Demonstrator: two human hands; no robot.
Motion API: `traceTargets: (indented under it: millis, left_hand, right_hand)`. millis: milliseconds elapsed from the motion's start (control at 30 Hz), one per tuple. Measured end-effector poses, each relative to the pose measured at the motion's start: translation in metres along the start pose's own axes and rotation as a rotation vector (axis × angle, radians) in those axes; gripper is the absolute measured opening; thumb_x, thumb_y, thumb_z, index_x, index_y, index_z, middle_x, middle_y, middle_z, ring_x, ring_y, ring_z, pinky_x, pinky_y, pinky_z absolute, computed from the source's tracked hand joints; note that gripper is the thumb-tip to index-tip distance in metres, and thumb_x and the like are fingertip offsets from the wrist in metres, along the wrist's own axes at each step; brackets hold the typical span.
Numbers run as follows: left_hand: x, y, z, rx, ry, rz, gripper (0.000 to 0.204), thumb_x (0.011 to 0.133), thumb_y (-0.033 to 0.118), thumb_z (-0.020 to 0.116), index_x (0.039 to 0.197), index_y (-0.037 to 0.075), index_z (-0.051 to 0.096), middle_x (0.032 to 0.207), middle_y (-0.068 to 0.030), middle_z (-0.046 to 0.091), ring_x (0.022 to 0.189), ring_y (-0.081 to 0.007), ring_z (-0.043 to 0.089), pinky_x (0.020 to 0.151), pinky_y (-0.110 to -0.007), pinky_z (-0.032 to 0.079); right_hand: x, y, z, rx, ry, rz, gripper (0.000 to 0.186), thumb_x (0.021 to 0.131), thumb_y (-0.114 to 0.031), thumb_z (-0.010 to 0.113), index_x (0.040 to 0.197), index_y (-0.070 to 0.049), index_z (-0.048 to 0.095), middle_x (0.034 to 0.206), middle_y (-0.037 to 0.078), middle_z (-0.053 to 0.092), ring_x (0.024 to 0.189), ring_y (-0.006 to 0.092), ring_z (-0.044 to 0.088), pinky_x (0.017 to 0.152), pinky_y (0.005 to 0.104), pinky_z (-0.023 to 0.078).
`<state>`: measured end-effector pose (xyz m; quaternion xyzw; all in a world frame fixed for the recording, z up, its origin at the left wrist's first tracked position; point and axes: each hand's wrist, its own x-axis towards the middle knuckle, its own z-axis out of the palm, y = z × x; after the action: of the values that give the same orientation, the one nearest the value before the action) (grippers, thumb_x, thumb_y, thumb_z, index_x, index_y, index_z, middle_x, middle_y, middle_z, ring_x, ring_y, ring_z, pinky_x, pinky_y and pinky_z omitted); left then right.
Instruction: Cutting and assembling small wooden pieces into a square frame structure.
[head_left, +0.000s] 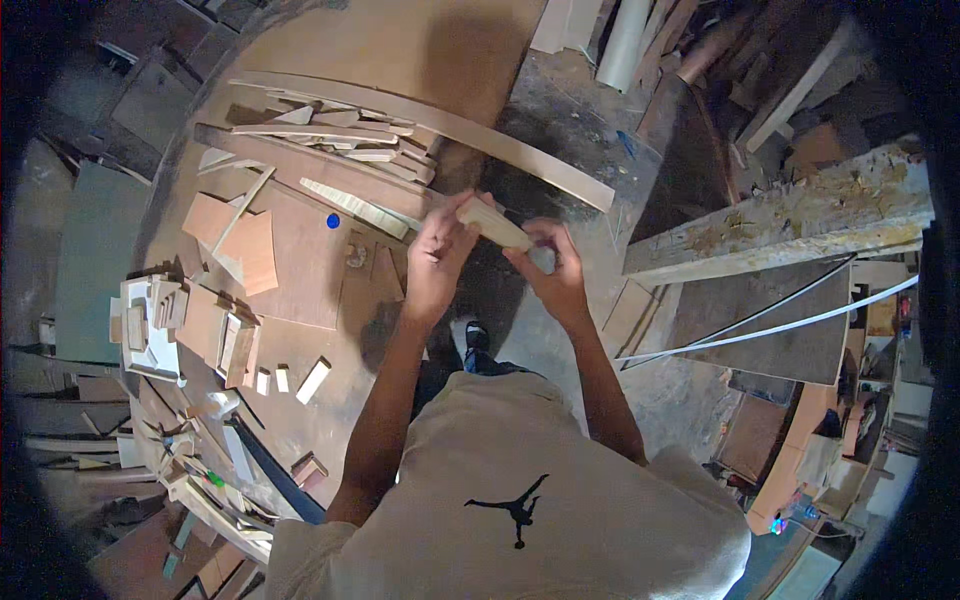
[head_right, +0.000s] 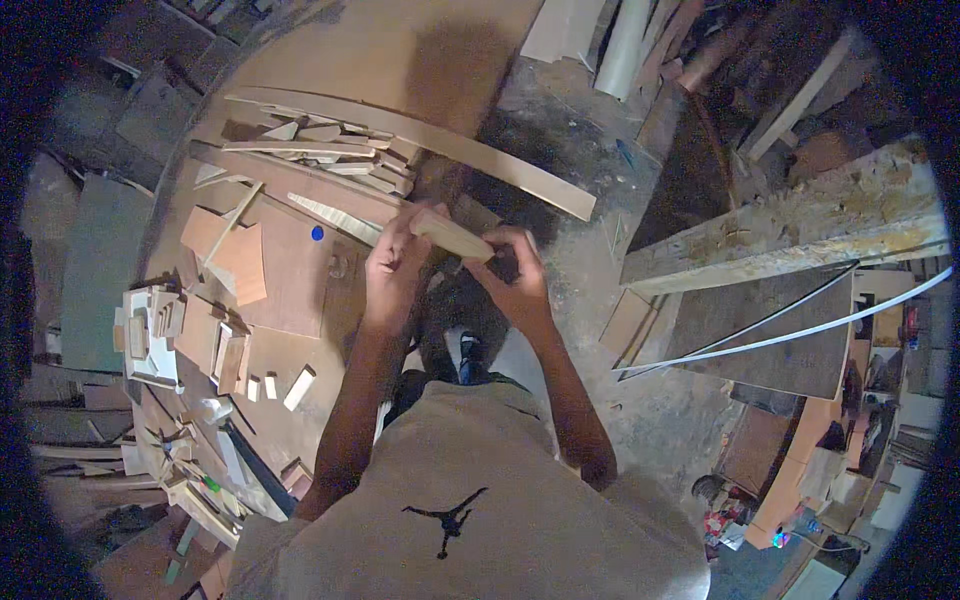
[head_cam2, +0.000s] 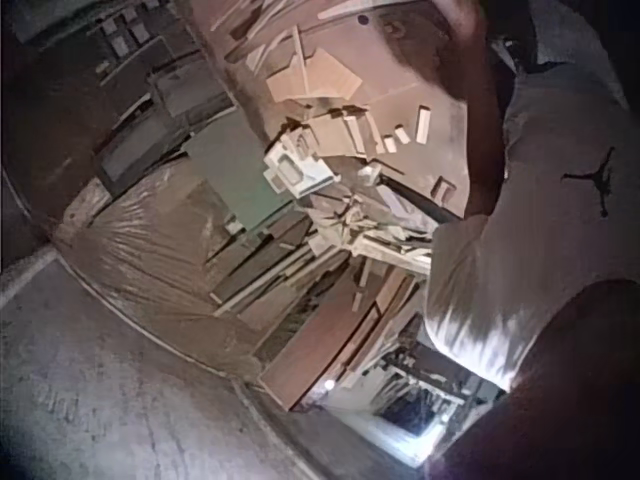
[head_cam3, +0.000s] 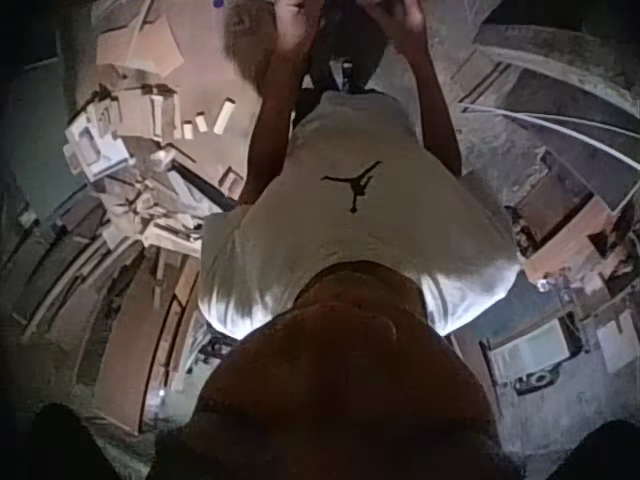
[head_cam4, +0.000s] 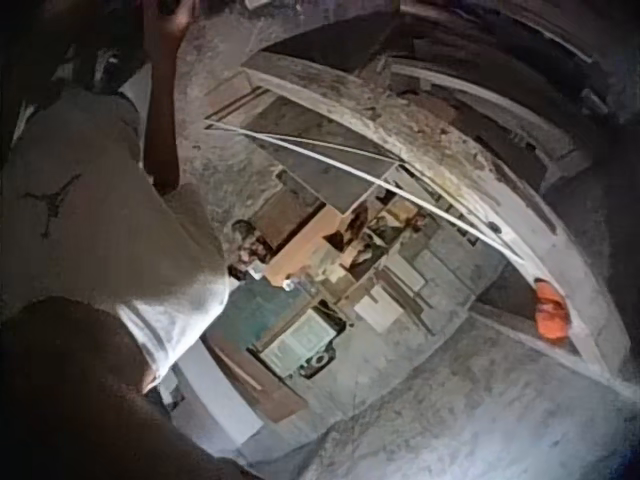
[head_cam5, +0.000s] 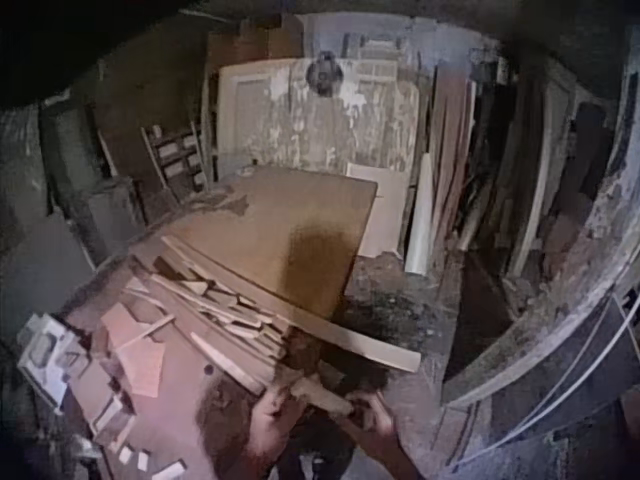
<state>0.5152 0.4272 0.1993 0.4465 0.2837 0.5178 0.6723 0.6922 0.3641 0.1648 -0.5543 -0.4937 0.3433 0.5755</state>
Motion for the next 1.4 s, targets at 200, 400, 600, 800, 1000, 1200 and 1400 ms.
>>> traceTargets:
  millis: [200,400,600,800,1000,1200,1400]
  left_hand:
    - [-0.013,0.014,0.003,0.37,-0.068,0.248,0.035,0.101,-0.003,0.059,0.136,0.001,0.056,0.13,-0.0119,0.062,0.121,-0.0223,0.062,0.104,-0.032,0.049]
    - [-0.027,0.013,-0.001,0.589,-0.032,0.225,0.041,0.098,-0.002,0.064,0.138,0.001,0.054,0.13,-0.013,0.06,0.123,-0.0212,0.06,0.1,-0.033,0.052]
    - [-0.049,0.026,-0.022,0.831,0.07,0.192,0.056,0.096,0.014,0.072,0.145,0.003,0.048,0.129,-0.0155,0.059,0.121,-0.0278,0.061,0.107,-0.038,0.047]
    - [-0.11,0.0,-0.072,0.917,0.327,0.209,0.054,0.094,0.017,0.073,0.14,0.0,0.052,0.125,-0.024,0.06,0.113,-0.0443,0.061,0.1,-0.044,0.051]
    - [-0.193,-0.009,-0.108,0.67,0.695,0.001,0.046,0.098,0.014,0.069,0.14,0.003,0.056,0.122,-0.0215,0.068,0.109,-0.0306,0.069,0.094,-0.039,0.054]
    - [-0.253,0.001,-0.127,0.553,0.896,-0.143,0.05,0.098,0.015,0.068,0.145,0.006,0.054,0.114,-0.016,0.07,0.098,-0.0191,0.065,0.087,-0.033,0.052]
    - [-0.307,0.01,-0.166,0.63,1.015,-0.161,0.049,0.094,0.015,0.073,0.14,0.004,0.059,0.103,-0.0167,0.067,0.085,-0.0218,0.062,0.08,-0.035,0.052]
  right_hand:
    - [0.019,-0.044,-0.002,-0.301,0.011,-0.319,0.039,0.085,-0.003,0.081,0.121,-0.004,0.067,0.124,0.009,0.065,0.116,0.0235,0.059,0.102,0.037,0.045]
    - [0.027,-0.055,0.007,-0.33,-0.227,-0.416,0.034,0.088,-0.003,0.079,0.121,-0.005,0.07,0.124,0.011,0.066,0.118,0.0236,0.059,0.103,0.0367,0.045]
    - [0.014,-0.027,0.05,0.137,-0.247,-0.029,0.025,0.092,-0.003,0.076,0.117,-0.003,0.07,0.116,0.009,0.07,0.109,0.0172,0.062,0.098,0.0315,0.047]
    - [-0.013,-0.007,0.118,0.093,-0.355,0.124,0.025,0.092,-0.012,0.078,0.115,-0.004,0.074,0.113,0.01,0.074,0.105,0.0179,0.068,0.095,0.0325,0.052]
    - [-0.031,0.004,0.179,-0.054,-0.934,-0.031,0.029,0.094,-0.01,0.074,0.122,-0.001,0.072,0.12,0.012,0.074,0.109,0.0199,0.069,0.1,0.0337,0.05]
    - [-0.056,-0.014,0.233,-0.016,-1.178,-0.321,0.025,0.091,-0.007,0.077,0.115,-0.001,0.075,0.109,0.013,0.075,0.101,0.0234,0.071,0.09,0.0335,0.053]
    - [-0.121,0.017,0.279,-0.084,-1.11,-0.062,0.018,0.092,-0.013,0.078,0.106,-0.003,0.076,0.102,0.01,0.076,0.085,0.0166,0.07,0.078,0.0304,0.055]
